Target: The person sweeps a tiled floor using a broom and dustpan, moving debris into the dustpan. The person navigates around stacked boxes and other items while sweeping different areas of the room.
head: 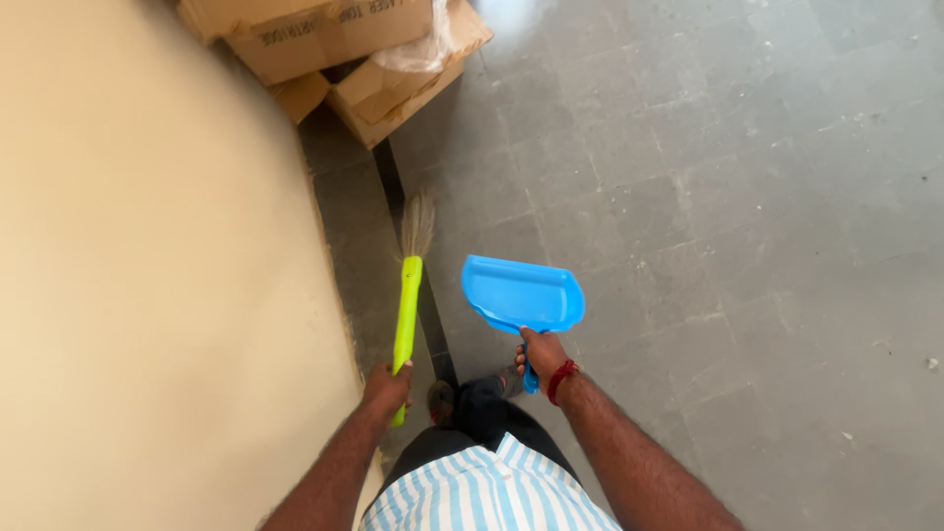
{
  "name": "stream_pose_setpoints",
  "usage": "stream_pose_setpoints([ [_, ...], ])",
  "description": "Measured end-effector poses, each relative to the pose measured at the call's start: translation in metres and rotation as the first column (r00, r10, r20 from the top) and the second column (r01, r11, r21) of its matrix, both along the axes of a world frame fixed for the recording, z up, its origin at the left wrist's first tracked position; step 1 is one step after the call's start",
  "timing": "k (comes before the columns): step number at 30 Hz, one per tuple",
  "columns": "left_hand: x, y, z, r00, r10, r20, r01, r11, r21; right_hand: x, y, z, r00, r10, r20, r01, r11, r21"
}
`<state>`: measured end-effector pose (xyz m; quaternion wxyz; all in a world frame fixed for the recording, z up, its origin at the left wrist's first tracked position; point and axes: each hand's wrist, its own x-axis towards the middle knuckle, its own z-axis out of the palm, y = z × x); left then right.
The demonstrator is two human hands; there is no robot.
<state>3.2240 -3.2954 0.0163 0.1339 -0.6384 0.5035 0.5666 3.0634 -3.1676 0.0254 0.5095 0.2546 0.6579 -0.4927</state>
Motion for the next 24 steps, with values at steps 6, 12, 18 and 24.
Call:
stream_pose_setpoints([
  [6,0.083,-0.002,-0.031,0.966,-0.244,0.090,0.260,0.917,-0.304,0.047,0.015,-0.034,1.000,0.004,-0.015,-0.003,0.999,0.045],
  [12,0.127,-0.003,-0.047,0.995,-0.067,0.078,0.074,0.993,-0.092,0.060,0.028,-0.044,0.990,0.135,-0.038,-0.131,0.987,0.089],
  [18,0.086,0.040,-0.090,0.998,0.046,0.033,-0.043,0.995,-0.092,0.034,0.049,-0.071,0.950,0.277,-0.147,-0.253,0.953,0.165],
  [24,0.011,0.126,-0.132,0.895,-0.432,0.111,0.433,0.901,0.019,-0.016,0.117,-0.109,0.969,0.196,-0.151,-0.166,0.967,0.193],
])
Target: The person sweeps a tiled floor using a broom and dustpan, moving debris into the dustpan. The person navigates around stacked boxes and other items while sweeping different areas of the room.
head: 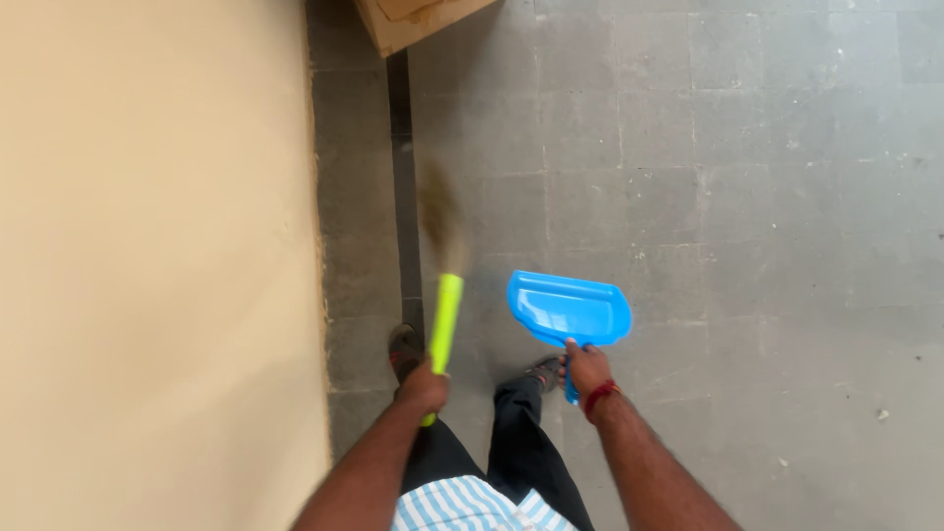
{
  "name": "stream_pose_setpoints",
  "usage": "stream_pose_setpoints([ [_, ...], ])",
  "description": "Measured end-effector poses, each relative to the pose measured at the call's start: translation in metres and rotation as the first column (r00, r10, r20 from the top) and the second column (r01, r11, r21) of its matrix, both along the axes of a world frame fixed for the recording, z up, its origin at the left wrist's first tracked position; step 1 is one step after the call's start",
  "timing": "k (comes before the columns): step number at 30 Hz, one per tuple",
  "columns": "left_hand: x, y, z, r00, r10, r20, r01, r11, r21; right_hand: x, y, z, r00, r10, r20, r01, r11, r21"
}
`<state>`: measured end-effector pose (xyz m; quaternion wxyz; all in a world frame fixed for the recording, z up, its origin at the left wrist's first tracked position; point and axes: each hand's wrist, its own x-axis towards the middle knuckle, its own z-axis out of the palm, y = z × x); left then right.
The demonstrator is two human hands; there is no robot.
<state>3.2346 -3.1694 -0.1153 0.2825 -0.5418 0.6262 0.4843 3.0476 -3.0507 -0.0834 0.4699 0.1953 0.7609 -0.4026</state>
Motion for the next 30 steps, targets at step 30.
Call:
stream_pose_setpoints([
  [30,-0.226,0.121,0.022,0.995,-0.046,-0.085,0.055,0.993,0.100,-0.202,0.204,-0.003,1.000,0.023,-0.014,-0.022,0.998,0.066],
])
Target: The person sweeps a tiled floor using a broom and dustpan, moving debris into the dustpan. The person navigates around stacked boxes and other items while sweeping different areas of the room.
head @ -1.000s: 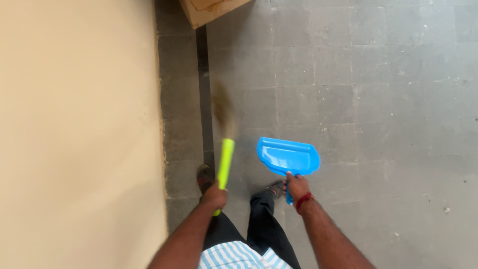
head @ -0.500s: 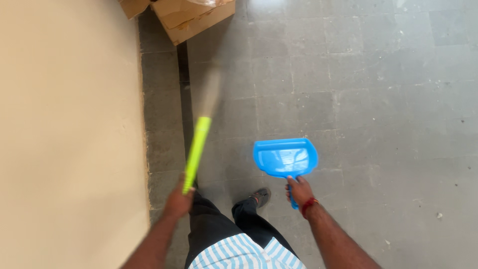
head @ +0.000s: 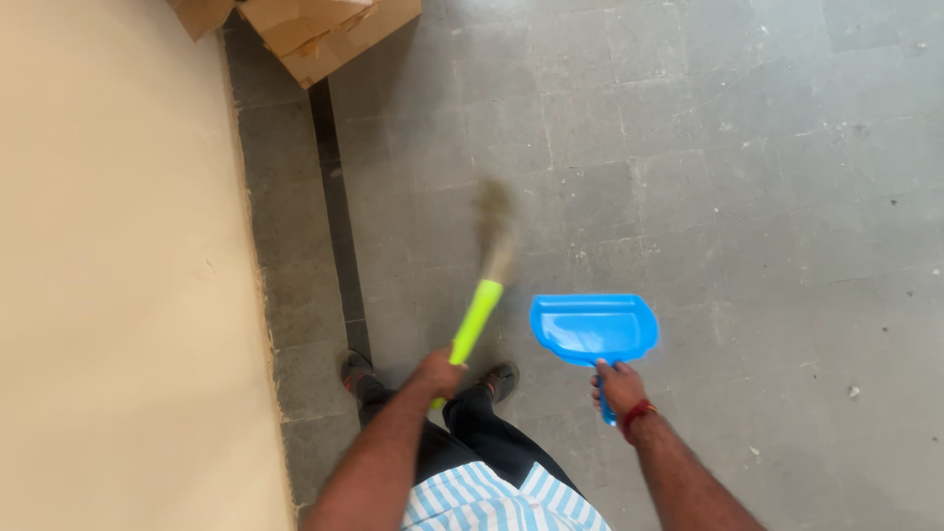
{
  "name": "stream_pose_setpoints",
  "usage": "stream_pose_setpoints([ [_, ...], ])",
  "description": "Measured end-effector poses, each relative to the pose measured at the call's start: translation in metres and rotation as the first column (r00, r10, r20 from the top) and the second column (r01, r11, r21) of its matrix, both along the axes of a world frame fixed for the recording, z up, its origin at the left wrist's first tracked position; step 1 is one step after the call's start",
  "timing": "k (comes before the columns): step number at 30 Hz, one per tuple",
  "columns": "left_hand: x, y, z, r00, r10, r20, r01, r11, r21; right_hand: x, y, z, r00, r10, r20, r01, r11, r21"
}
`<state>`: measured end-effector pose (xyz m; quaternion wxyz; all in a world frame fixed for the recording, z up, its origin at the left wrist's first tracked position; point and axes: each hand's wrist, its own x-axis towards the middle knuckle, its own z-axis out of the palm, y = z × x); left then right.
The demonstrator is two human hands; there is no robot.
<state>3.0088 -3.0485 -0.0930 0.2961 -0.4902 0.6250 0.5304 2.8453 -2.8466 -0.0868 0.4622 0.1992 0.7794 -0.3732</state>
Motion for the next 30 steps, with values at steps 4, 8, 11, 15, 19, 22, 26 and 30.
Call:
stream_pose_setpoints([
  [4,-0.024,0.023,0.017,0.997,-0.023,-0.075,0.024,1.000,0.013,-0.019,0.017,0.005,0.997,-0.074,0.005,0.075,0.997,-0.036],
  [8,-0.030,0.011,0.036,0.977,-0.083,-0.198,0.017,0.949,-0.313,-0.029,0.011,0.012,0.995,-0.092,-0.027,0.089,0.993,-0.082],
  [11,-0.010,-0.031,0.048,1.000,0.009,-0.019,-0.014,0.957,-0.288,-0.030,-0.004,0.014,0.995,-0.098,-0.016,0.095,0.986,-0.134],
  [15,0.020,-0.105,0.056,0.991,-0.015,-0.134,-0.056,0.861,-0.506,-0.032,-0.033,0.012,0.994,-0.103,0.022,0.105,0.986,-0.126],
  [19,0.002,-0.153,0.042,0.957,0.258,-0.135,-0.290,0.882,-0.371,-0.042,-0.064,0.011,0.993,-0.105,0.060,0.112,0.986,-0.127],
  [22,-0.038,-0.178,0.027,0.881,0.468,-0.062,-0.472,0.870,-0.144,-0.057,-0.085,0.013,0.989,-0.125,0.082,0.135,0.982,-0.134],
  [26,-0.101,-0.176,0.002,0.985,0.055,0.162,-0.016,0.973,-0.231,-0.085,-0.105,0.008,0.987,-0.139,0.076,0.145,0.987,-0.077],
  [30,-0.149,-0.168,-0.005,0.920,-0.375,0.114,0.387,0.916,-0.107,-0.109,-0.106,0.003,0.977,-0.211,0.016,0.212,0.976,-0.046],
])
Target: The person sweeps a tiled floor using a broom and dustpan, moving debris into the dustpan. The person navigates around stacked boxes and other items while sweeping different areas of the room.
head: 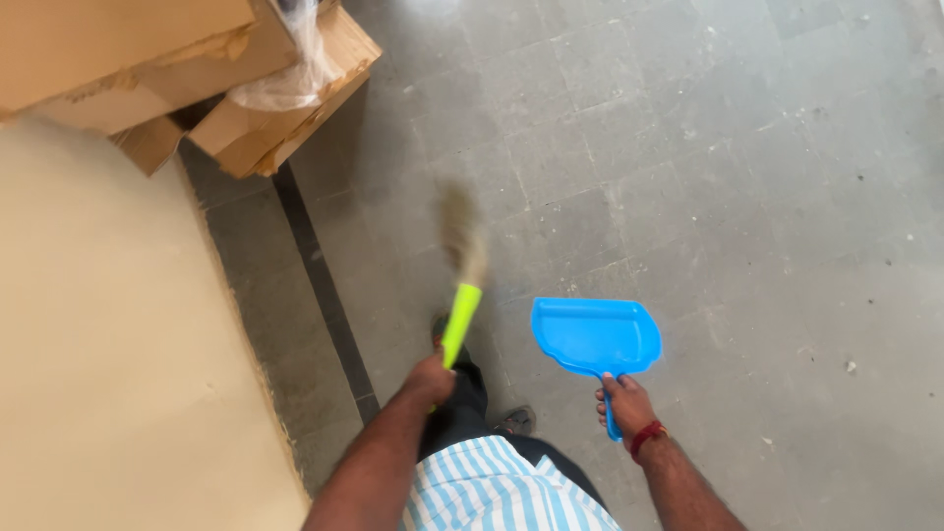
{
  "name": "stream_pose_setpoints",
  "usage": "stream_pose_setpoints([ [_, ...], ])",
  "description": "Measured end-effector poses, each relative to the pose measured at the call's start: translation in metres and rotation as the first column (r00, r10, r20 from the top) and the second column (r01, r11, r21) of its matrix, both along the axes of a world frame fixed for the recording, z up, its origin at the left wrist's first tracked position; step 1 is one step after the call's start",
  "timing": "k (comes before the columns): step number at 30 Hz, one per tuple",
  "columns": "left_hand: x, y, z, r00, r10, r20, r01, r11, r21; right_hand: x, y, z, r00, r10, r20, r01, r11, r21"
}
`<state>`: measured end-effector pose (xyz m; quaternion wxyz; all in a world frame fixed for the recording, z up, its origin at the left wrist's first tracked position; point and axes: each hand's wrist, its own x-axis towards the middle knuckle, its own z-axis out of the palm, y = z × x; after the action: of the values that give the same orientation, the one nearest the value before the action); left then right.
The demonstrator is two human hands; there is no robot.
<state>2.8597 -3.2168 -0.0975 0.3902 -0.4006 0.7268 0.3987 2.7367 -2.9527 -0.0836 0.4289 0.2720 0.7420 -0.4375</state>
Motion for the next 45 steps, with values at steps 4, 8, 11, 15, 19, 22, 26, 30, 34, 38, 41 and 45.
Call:
stream_pose_setpoints([
  [4,-0.045,0.001,0.019,0.990,-0.131,-0.051,0.134,0.988,0.076,-0.015,0.006,0.003,0.997,-0.071,-0.012,0.071,0.997,0.042],
  [8,-0.065,-0.003,0.042,0.992,-0.089,-0.092,0.091,0.996,0.020,-0.030,0.013,0.008,0.989,-0.137,-0.045,0.138,0.990,0.023],
  [11,-0.067,-0.018,0.042,0.998,0.011,-0.067,-0.015,0.998,-0.053,-0.045,0.016,0.008,0.983,-0.179,-0.048,0.178,0.984,-0.019],
  [15,-0.081,-0.059,0.041,0.884,-0.018,-0.468,-0.149,0.937,-0.317,-0.074,0.017,0.013,0.987,-0.156,-0.040,0.154,0.986,-0.064],
  [19,-0.125,-0.070,0.049,0.882,0.368,-0.296,-0.420,0.897,-0.136,-0.116,0.027,0.025,0.997,-0.070,-0.011,0.069,0.995,-0.066],
  [22,-0.169,-0.051,0.041,0.851,0.508,-0.133,-0.519,0.852,-0.068,-0.152,0.050,0.031,0.999,-0.038,0.011,0.039,0.999,-0.034],
  [26,-0.218,0.011,0.009,0.968,0.149,-0.200,-0.200,0.944,-0.263,-0.191,0.097,0.019,0.999,-0.046,0.019,0.047,0.998,-0.030],
  [30,-0.270,0.081,-0.003,0.999,-0.029,0.041,0.031,0.998,-0.059,-0.224,0.153,0.004,0.999,-0.046,-0.009,0.046,0.997,0.056],
  [34,-0.312,0.129,0.017,0.991,-0.125,0.040,0.119,0.986,0.120,-0.249,0.196,0.004,0.993,-0.108,-0.038,0.112,0.988,0.108],
  [38,-0.325,0.136,0.043,0.926,-0.279,-0.254,0.294,0.956,0.021,-0.269,0.209,0.011,0.985,-0.162,-0.065,0.167,0.983,0.079],
  [41,-0.316,0.121,0.057,0.946,-0.216,-0.240,0.213,0.976,-0.038,-0.280,0.202,0.016,0.985,-0.140,-0.097,0.145,0.988,0.048],
  [45,-0.303,0.081,0.066,0.981,-0.094,-0.172,0.061,0.981,-0.186,-0.287,0.179,0.021,0.978,-0.181,-0.101,0.176,0.983,-0.055],
])
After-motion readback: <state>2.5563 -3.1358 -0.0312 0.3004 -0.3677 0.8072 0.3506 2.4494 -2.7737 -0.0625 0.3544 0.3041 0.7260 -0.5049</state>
